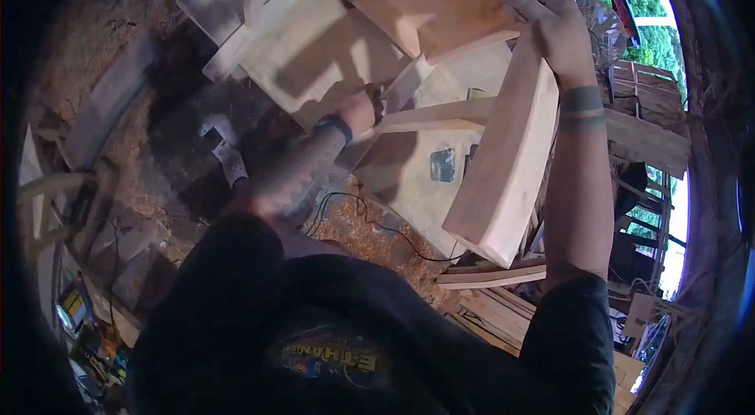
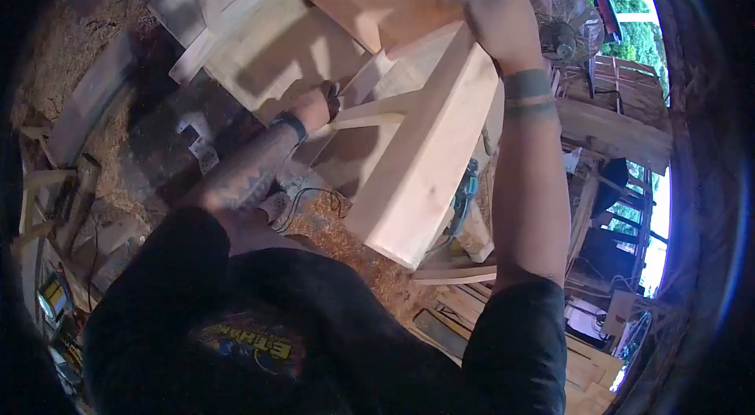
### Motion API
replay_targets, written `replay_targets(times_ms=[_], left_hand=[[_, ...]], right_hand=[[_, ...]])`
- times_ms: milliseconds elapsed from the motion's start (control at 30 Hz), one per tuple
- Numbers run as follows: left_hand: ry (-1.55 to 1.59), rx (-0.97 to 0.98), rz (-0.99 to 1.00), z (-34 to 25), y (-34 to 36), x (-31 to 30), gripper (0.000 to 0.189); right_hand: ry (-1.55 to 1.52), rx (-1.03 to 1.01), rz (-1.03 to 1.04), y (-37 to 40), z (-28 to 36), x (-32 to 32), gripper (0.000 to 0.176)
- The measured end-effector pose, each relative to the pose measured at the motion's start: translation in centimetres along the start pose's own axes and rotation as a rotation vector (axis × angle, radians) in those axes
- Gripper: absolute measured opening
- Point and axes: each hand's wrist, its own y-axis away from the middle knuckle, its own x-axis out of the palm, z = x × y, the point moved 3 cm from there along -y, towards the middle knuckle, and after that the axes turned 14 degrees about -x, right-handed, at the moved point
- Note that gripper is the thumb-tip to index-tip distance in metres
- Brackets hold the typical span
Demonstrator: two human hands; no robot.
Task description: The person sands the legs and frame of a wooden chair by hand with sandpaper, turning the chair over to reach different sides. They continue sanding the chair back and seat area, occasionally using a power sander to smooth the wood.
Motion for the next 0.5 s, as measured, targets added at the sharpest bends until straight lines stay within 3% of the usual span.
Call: replay_targets(times_ms=[133,167,267,367,467,500], left_hand=[[0.061,-0.085,0.021,-0.1,3.8,-1.7,0.041],[0.171,-0.029,-0.094,1.6,4.8,-0.6,0.044],[0.151,-0.036,-0.08,0.6,6.3,-2.0,0.048],[0.142,-0.127,-0.024,-1.1,2.7,-1.7,0.05],[0.057,0.023,-0.06,-3.1,-2.6,-0.4,0.049],[0.064,-0.054,0.024,-5.4,-1.5,-3.1,0.053]], right_hand=[[-0.051,0.023,-0.011,0.3,-1.5,-0.2,0.045],[-0.056,0.022,-0.008,0.2,-1.9,-0.2,0.045],[-0.055,0.026,0.011,0.1,-1.9,0.0,0.044],[-0.027,-0.135,-0.034,-0.1,-0.7,0.0,0.044],[-0.044,-0.059,-0.034,0.3,-1.4,-0.1,0.043],[-0.025,-0.022,-0.015,0.3,-1.3,-0.3,0.042]])
